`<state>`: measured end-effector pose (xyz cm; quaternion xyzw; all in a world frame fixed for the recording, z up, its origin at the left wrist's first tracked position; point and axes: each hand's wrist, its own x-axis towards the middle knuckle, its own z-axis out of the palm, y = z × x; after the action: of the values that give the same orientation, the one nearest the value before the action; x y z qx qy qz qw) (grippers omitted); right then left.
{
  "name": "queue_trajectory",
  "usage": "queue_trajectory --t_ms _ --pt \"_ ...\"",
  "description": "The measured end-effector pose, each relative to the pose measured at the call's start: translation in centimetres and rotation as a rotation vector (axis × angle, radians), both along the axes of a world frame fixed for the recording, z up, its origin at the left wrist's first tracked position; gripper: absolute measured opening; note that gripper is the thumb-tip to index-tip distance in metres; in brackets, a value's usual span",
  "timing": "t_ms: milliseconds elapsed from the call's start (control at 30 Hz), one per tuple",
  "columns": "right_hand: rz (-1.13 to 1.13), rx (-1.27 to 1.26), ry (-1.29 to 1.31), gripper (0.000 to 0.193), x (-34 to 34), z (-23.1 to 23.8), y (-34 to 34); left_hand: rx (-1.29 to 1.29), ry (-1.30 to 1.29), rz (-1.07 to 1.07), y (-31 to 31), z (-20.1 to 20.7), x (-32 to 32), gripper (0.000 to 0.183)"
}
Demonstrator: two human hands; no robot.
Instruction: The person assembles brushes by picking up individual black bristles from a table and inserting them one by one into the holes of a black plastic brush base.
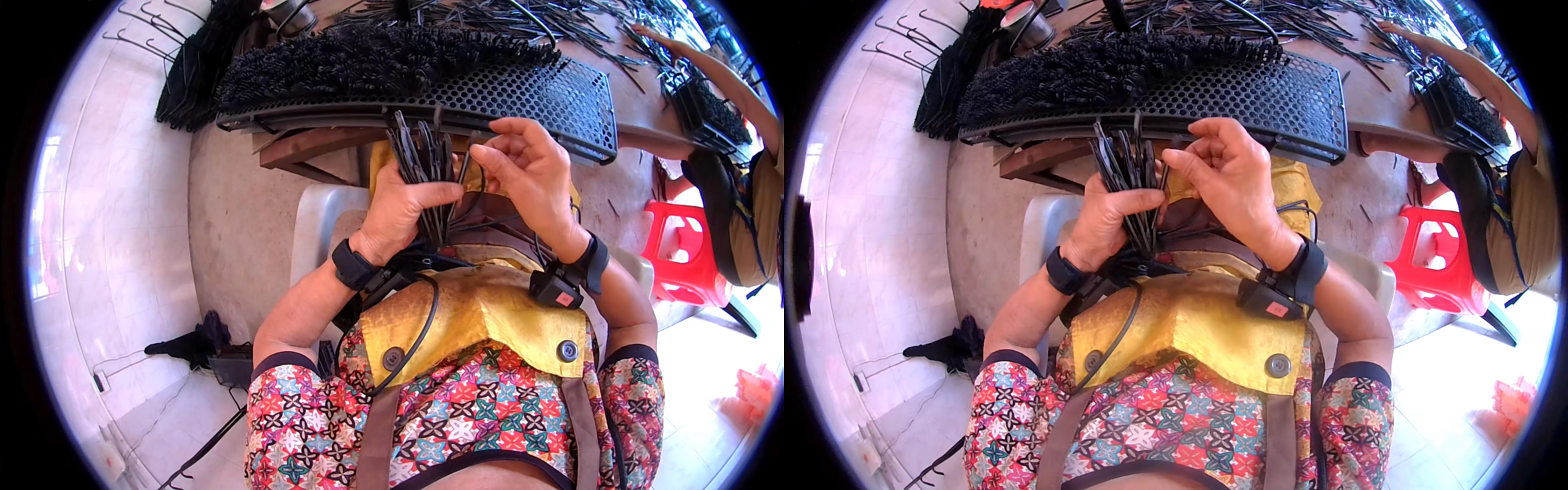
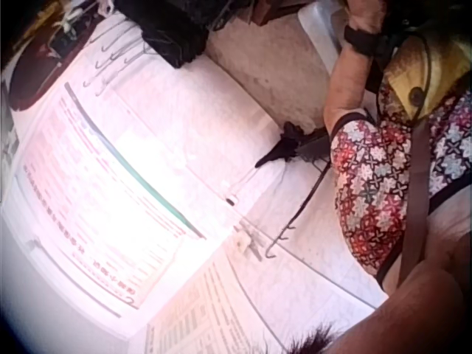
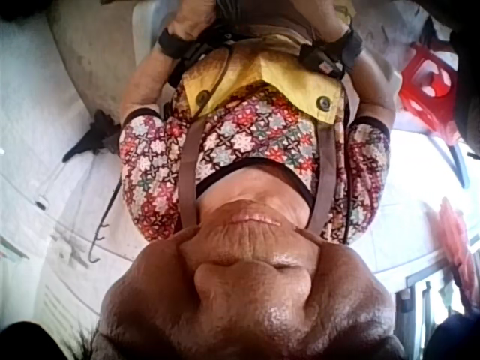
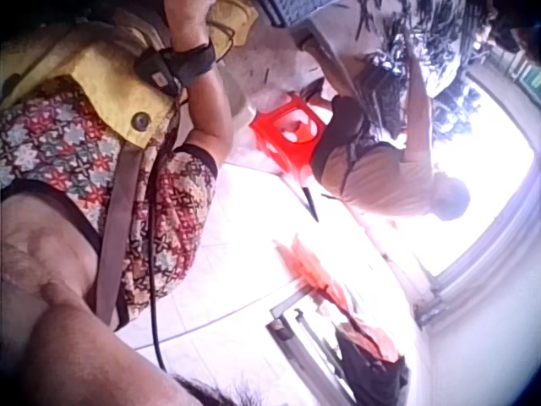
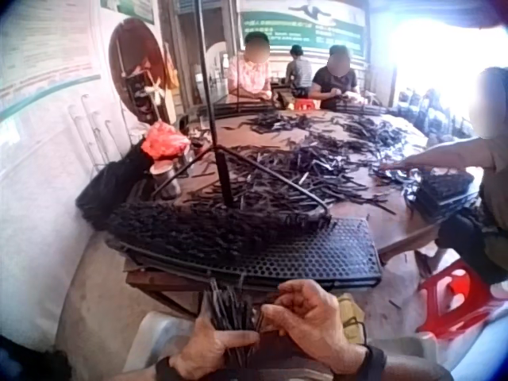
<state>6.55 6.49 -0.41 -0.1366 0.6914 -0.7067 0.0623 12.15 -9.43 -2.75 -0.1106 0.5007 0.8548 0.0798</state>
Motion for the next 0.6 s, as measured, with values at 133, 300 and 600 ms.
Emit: queue_trajectory --t_ms 133,300,600 --pt "0.15 -0.035 -0.251 0.015 -0.7 -0.7 0.8 -0.091 -0.011 -0.142 0.3 1.1 0.2 0.025" --pt "-0.261 0.09 0.245 0.013 -5.2 2.5 2.5 0.043 -0.098 -0.169 0.2 0.0 1.0 0.03" --pt "-0.357 0.05 0.8 0.015 -13.4 -0.4 0.0 0.014 -0.163 -0.173 0.3 -0.6 1.5 0.029"
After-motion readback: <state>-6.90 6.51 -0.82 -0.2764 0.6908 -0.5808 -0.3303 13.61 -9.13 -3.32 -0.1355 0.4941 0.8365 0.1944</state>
